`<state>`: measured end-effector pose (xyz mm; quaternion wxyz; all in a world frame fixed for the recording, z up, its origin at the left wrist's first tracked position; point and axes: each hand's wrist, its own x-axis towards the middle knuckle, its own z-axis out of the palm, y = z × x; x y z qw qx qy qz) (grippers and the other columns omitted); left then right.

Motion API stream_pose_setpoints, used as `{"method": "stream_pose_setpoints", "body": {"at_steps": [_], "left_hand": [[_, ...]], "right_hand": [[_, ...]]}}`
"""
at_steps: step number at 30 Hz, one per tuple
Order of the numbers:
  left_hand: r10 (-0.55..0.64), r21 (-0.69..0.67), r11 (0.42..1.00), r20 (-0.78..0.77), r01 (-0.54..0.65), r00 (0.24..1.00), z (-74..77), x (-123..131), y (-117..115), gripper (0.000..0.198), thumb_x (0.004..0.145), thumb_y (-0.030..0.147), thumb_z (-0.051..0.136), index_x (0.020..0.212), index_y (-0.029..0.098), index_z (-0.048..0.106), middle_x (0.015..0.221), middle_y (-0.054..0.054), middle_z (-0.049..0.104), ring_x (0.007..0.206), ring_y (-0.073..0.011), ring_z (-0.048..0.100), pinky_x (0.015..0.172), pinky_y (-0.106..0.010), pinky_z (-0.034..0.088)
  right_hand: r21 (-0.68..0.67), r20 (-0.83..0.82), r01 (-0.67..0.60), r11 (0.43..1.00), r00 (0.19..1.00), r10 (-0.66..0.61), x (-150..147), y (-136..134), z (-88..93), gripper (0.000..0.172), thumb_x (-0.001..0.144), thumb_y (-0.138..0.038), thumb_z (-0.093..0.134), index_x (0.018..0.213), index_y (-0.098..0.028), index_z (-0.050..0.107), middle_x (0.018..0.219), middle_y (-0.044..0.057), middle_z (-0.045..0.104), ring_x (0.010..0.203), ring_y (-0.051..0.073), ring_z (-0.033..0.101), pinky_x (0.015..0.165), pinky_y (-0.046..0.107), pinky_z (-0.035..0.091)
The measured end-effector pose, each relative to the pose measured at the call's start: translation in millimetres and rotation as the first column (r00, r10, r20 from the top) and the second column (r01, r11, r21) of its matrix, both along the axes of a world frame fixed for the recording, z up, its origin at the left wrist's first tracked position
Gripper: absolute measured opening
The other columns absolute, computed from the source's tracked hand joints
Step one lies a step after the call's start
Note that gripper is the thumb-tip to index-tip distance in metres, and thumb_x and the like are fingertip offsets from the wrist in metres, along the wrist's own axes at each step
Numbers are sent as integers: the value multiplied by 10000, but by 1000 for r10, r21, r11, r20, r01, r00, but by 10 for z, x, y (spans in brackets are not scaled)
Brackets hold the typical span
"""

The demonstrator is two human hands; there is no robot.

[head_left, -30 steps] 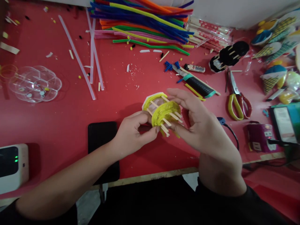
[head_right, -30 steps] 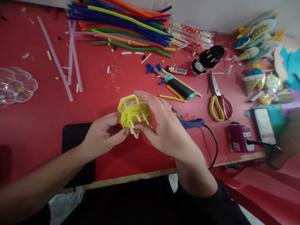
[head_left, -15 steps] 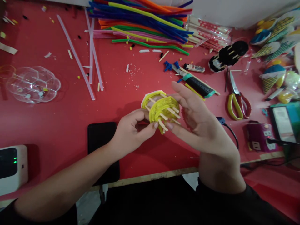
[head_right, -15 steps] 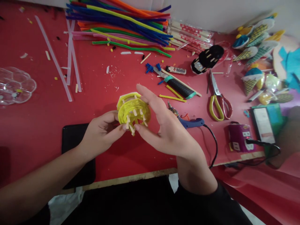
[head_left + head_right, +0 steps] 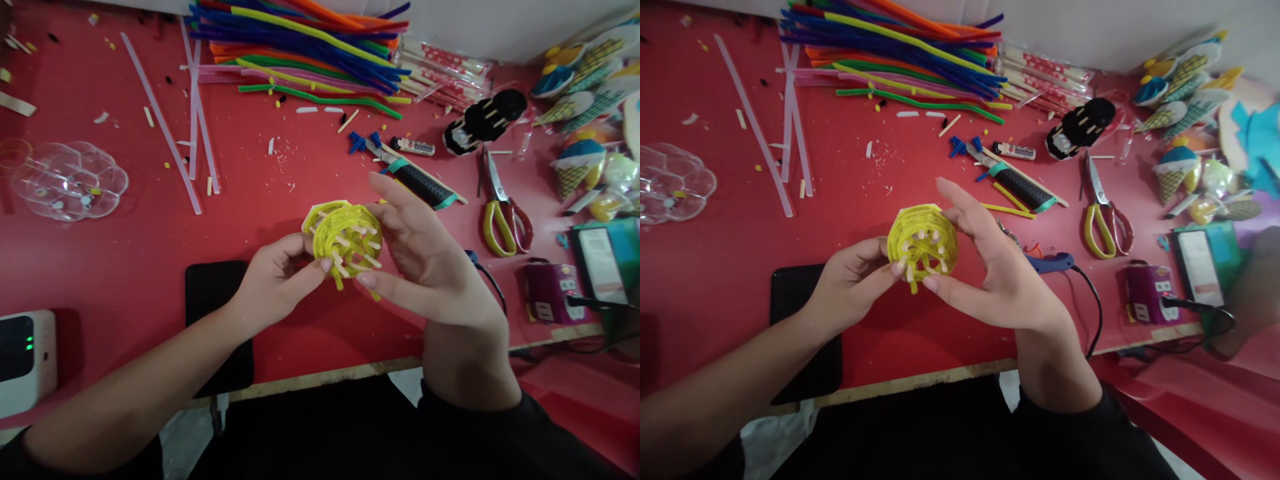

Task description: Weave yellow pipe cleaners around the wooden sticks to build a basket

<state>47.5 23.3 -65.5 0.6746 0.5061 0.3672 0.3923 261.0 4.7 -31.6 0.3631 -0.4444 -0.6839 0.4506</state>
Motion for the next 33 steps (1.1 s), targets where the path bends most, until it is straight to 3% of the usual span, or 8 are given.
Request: {"method": "stream_pose_setpoints", "body": {"at_steps": [5, 9, 12, 16, 18, 21, 27, 33], "left_hand": [[24, -133, 991, 21, -21, 999, 19, 9, -3, 162, 827, 322, 824, 802, 191, 732, 794, -9, 758, 729, -136, 689, 763, -273, 603], [50, -348, 937, 98, -12, 994, -5, 23, 8, 203, 787, 366, 850, 812, 195, 745, 852, -29, 786, 798, -184, 756, 798, -341, 661], [64, -431, 903, 121, -6, 991, -25, 28, 18, 183, 783, 350, 857, 837, 195, 775, 853, -27, 794, 836, -180, 773, 865, -344, 667], [113, -456, 889, 129, -42, 985, -41, 29, 14, 179, 777, 342, 881, 836, 201, 789, 866, -9, 799, 851, -143, 770, 885, -285, 649], [133, -443, 895, 139, -59, 981, -54, 28, 7, 203, 773, 360, 892, 856, 205, 792, 912, -10, 809, 889, -142, 771, 901, -281, 640], [126, -407, 911, 138, -59, 982, -76, 27, -1, 253, 776, 403, 897, 889, 203, 792, 957, -22, 817, 925, -151, 769, 931, -299, 627], [130, -356, 929, 51, -103, 990, -64, 15, -3, 309, 764, 427, 907, 941, 195, 804, 1012, -45, 819, 919, -152, 761, 886, -282, 624], [138, -419, 900, 8, -121, 990, -21, -20, 24, 344, 715, 393, 935, 940, 177, 788, 993, -51, 814, 918, -159, 765, 860, -272, 621]], "right_hand": [[33, 28, -2, 999, 1000, 1, -1, 14, -1, 730, 983, -401, 660, 1620, -400, 303, 1401, 68, 649, 1275, 257, 658, 1086, 475, 587], [113, 87, 80, 990, 992, -90, -13, 36, -70, 704, 982, -397, 648, 1605, -375, 321, 1371, 91, 647, 1251, 260, 662, 1062, 491, 598], [184, 111, 135, 974, 981, -157, -10, 57, -139, 673, 955, -358, 684, 1561, -339, 390, 1354, 108, 646, 1271, 272, 645, 1099, 506, 575], [244, 110, 218, 945, 962, -251, -2, 79, -161, 523, 912, -346, 745, 1388, -311, 530, 1317, 101, 610, 1278, 272, 619, 1094, 491, 566], [357, 136, 255, 899, 938, -320, -2, 88, -128, 341, 882, -307, 771, 1192, -292, 629, 1172, 81, 622, 1164, 271, 641, 1015, 489, 584], [533, 216, 210, 820, 903, -371, -11, 99, -70, 127, 861, -238, 767, 952, -286, 693, 976, 54, 631, 966, 263, 648, 891, 502, 566], [678, 346, 63, 733, 852, -393, -33, 115, -96, 165, 863, -210, 765, 958, -343, 742, 936, 55, 700, 880, 277, 649, 798, 529, 555], [682, 366, 44, 730, 844, -393, -41, 129, -140, 163, 874, -170, 747, 939, -318, 721, 924, 59, 704, 890, 274, 658, 799, 521, 578]]}}
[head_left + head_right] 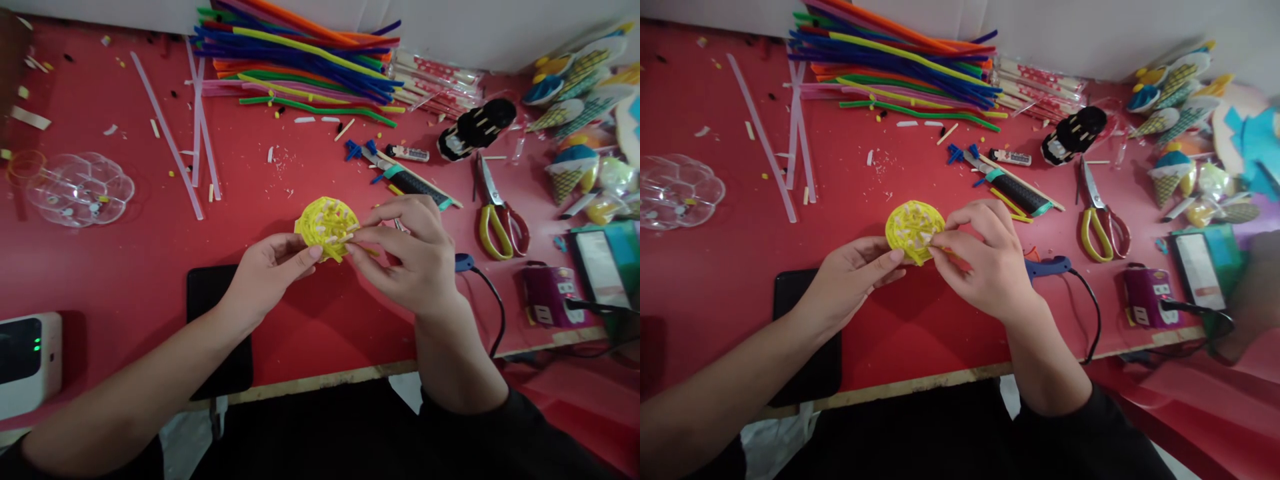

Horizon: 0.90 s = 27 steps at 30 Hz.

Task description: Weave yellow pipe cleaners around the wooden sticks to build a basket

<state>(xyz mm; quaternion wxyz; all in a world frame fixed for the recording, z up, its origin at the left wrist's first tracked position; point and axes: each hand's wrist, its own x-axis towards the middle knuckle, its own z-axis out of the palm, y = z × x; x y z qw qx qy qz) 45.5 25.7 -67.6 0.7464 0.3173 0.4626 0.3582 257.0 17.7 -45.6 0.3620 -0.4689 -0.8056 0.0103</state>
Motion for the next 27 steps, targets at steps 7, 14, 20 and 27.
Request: {"method": "stream_pose_setpoints", "body": {"at_steps": [7, 14, 20, 27], "left_hand": [[60, -60, 996, -3, -61, 998, 78, -23, -12, 185, 834, 316, 812, 868, 174, 699, 942, -32, 785, 888, -157, 787, 867, -286, 629], [86, 195, 979, -111, -63, 990, 88, -107, 24, 298, 899, 397, 778, 794, 220, 563, 663, 76, 559, 554, -98, 668, 609, -240, 582], [129, 575, 810, -370, 118, 920, 204, -209, 36, 489, 1061, 451, 505, 627, 228, 485, 603, 11, 499, 576, -139, 539, 601, -300, 495], [383, 751, 133, -641, 647, 665, 344, -309, 169, 347, 844, 232, 732, 1184, 205, 668, 1424, -190, 595, 1295, -373, 584, 1097, -548, 454]], "right_hand": [[-78, -36, 13, 997, 999, -16, 13, 13, -8, 147, 881, -147, 696, 936, -283, 686, 979, 63, 705, 987, 277, 675, 911, 527, 571], [-212, -184, -40, 977, 983, 0, 16, 30, -34, 143, 895, -126, 638, 944, -255, 673, 976, 46, 730, 962, 233, 721, 867, 439, 588], [-287, -344, -191, 939, 935, 85, 12, 54, -90, 208, 908, -81, 584, 970, -253, 682, 1063, 54, 744, 1129, 236, 732, 983, 451, 599], [-201, -302, -124, 972, 951, 59, -9, -8, 42, 253, 861, -71, 596, 990, -261, 702, 1103, 63, 701, 1102, 255, 692, 978, 490, 571]]}}
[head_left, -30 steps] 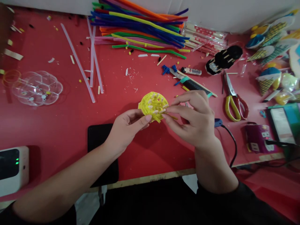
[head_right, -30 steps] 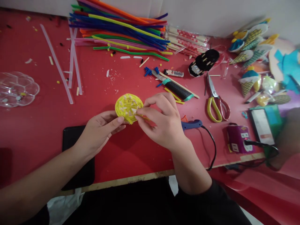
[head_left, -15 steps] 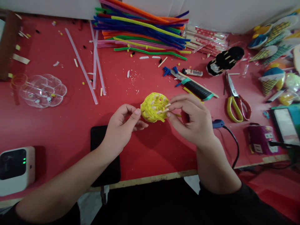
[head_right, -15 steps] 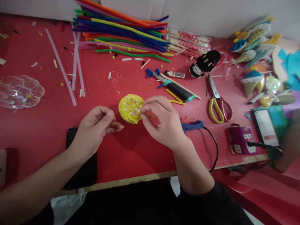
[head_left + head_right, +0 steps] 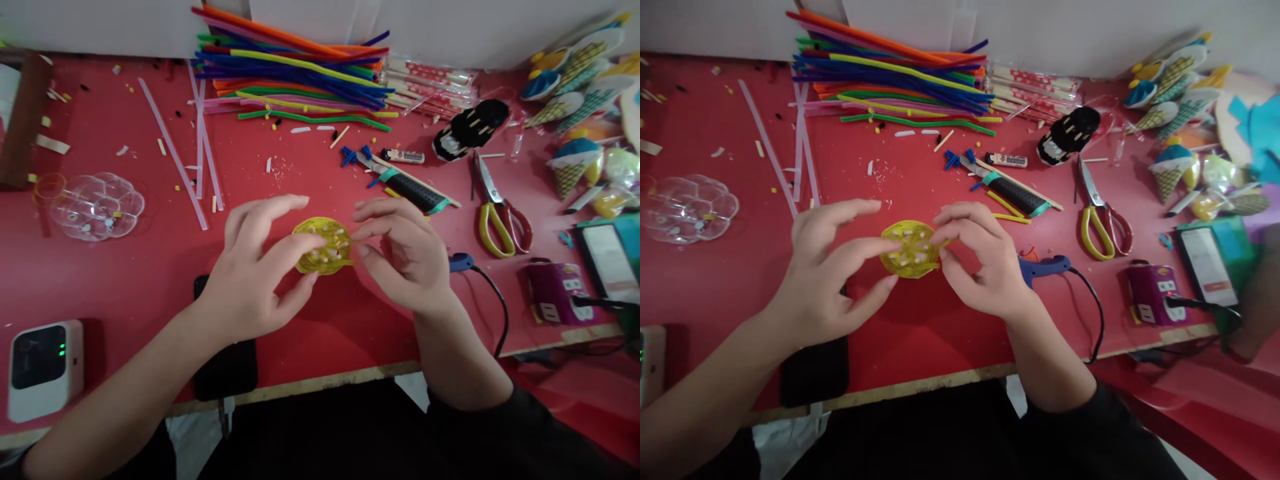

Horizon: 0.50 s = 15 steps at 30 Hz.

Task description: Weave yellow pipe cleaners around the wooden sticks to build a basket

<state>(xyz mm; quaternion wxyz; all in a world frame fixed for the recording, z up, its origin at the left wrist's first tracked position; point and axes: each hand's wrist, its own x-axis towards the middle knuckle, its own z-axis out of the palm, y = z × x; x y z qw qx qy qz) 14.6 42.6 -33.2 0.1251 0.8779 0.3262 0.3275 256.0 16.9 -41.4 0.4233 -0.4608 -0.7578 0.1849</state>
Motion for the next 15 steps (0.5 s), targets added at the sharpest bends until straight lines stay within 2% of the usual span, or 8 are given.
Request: {"method": "stream_pose_setpoints", "body": {"at_steps": [5, 9, 15], "left_hand": [[-52, 111, 991, -170, 72, 984, 41, 1, 113, 246, 858, 281, 742, 1087, 194, 715, 1484, -231, 560, 1292, -447, 566, 1065, -604, 464], [-92, 112, 987, -218, 119, 972, 96, 32, 161, 136, 892, 274, 711, 1004, 198, 726, 1459, -209, 592, 1278, -426, 571, 1053, -585, 498], [-103, 21, 993, -271, 112, 957, 192, 119, 175, 150, 949, 244, 620, 921, 145, 729, 1390, -223, 631, 1269, -427, 590, 1053, -608, 517]], "right_hand": [[130, 265, 141, 981, 949, -171, -144, -215, 144, 162, 867, -132, 686, 938, -273, 719, 984, 61, 673, 925, 253, 611, 846, 481, 524], [195, 267, 248, 949, 918, -294, -241, -310, 58, 83, 902, -191, 719, 964, -247, 720, 932, 59, 660, 875, 236, 591, 826, 465, 498], [195, 278, 226, 954, 921, -275, -267, -277, -49, 50, 912, -189, 721, 944, -216, 748, 918, 64, 648, 848, 220, 525, 780, 414, 468]]}}
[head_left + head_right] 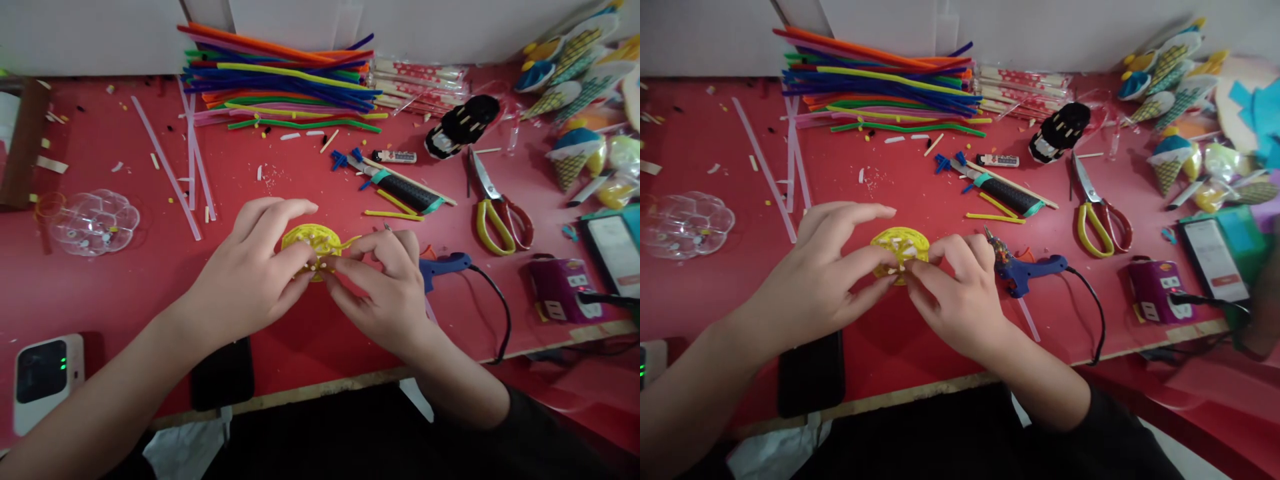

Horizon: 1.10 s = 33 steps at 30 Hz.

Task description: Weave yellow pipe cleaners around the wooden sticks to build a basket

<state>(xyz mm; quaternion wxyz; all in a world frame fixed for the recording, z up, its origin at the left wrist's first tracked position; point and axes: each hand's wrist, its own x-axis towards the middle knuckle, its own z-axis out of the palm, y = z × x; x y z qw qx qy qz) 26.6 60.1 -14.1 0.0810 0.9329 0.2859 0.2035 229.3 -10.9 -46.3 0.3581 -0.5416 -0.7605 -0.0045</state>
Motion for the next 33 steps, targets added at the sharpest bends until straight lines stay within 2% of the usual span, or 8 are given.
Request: {"method": "stream_pose_setpoints", "body": {"at_steps": [4, 10, 19, 22, 25, 28, 31, 33], "left_hand": [[-22, 11, 1000, -60, 23, 998, 57, 39, 8, 216, 981, 183, 541, 882, 114, 720, 1374, -224, 635, 1285, -402, 591, 1065, -572, 534], [-58, 78, 995, -52, 62, 997, 44, 59, 24, 224, 996, 192, 525, 910, 123, 721, 1297, -177, 650, 1279, -368, 607, 1044, -529, 570], [-45, 12, 999, -41, 46, 998, 67, 59, 6, 162, 988, 172, 558, 915, 149, 701, 1331, -151, 643, 1319, -346, 581, 1098, -509, 526], [-71, -125, 990, -33, 67, 997, 134, -9, -3, 135, 986, 256, 611, 960, 155, 696, 1280, -151, 674, 1236, -332, 617, 1063, -495, 525], [-100, -340, 935, 15, 99, 995, 234, -112, -7, 252, 954, 342, 653, 1143, 176, 655, 1208, -111, 712, 1115, -282, 664, 977, -429, 544], [12, -423, 906, 25, 0, 1000, 313, -209, 14, 301, 942, 262, 590, 1231, 180, 604, 1200, -89, 723, 1079, -243, 690, 917, -366, 543], [115, -440, 892, -12, -108, 993, 322, -271, 81, 230, 944, 212, 558, 1146, 178, 663, 1106, -61, 757, 989, -209, 719, 872, -321, 534], [83, -480, 873, -18, -81, 996, 293, -290, 145, 173, 964, 255, 579, 1038, 190, 721, 1018, -35, 782, 904, -185, 729, 807, -290, 521]], "right_hand": [[-1, -18, 51, 999, 999, -51, -68, -2, -6, 65, 925, -205, 708, 874, -222, 744, 880, 50, 625, 846, 212, 516, 787, 397, 460], [21, 21, 86, 996, 996, -87, -142, -21, -25, 94, 919, -183, 680, 838, -221, 711, 875, 48, 623, 843, 210, 505, 747, 382, 423], [-17, 38, 34, 999, 999, -33, -86, -14, 10, 95, 930, -186, 671, 861, -214, 731, 902, 54, 636, 889, 226, 523, 764, 398, 406], [-71, -22, -66, 995, 998, 64, -12, 20, 8, 85, 943, -198, 683, 910, -234, 753, 897, 43, 625, 863, 211, 518, 766, 392, 407], [-106, -68, -174, 979, 984, 167, 39, 40, 17, 71, 941, -188, 697, 945, -224, 757, 890, 36, 615, 850, 194, 519, 766, 378, 419], [-136, -108, -273, 952, 960, 260, 76, 23, 100, 92, 927, -158, 686, 958, -207, 757, 888, 34, 620, 823, 178, 539, 764, 374, 437], [-189, -177, -313, 931, 943, 282, 158, 10, 264, 166, 933, -131, 635, 1010, -212, 758, 883, 30, 640, 782, 161, 594, 752, 370, 472], [-239, -204, -290, 927, 948, 244, 241, 52, 368, 192, 952, -127, 607, 1027, -222, 756, 890, 35, 668, 796, 159, 644, 744, 347, 509]]}}
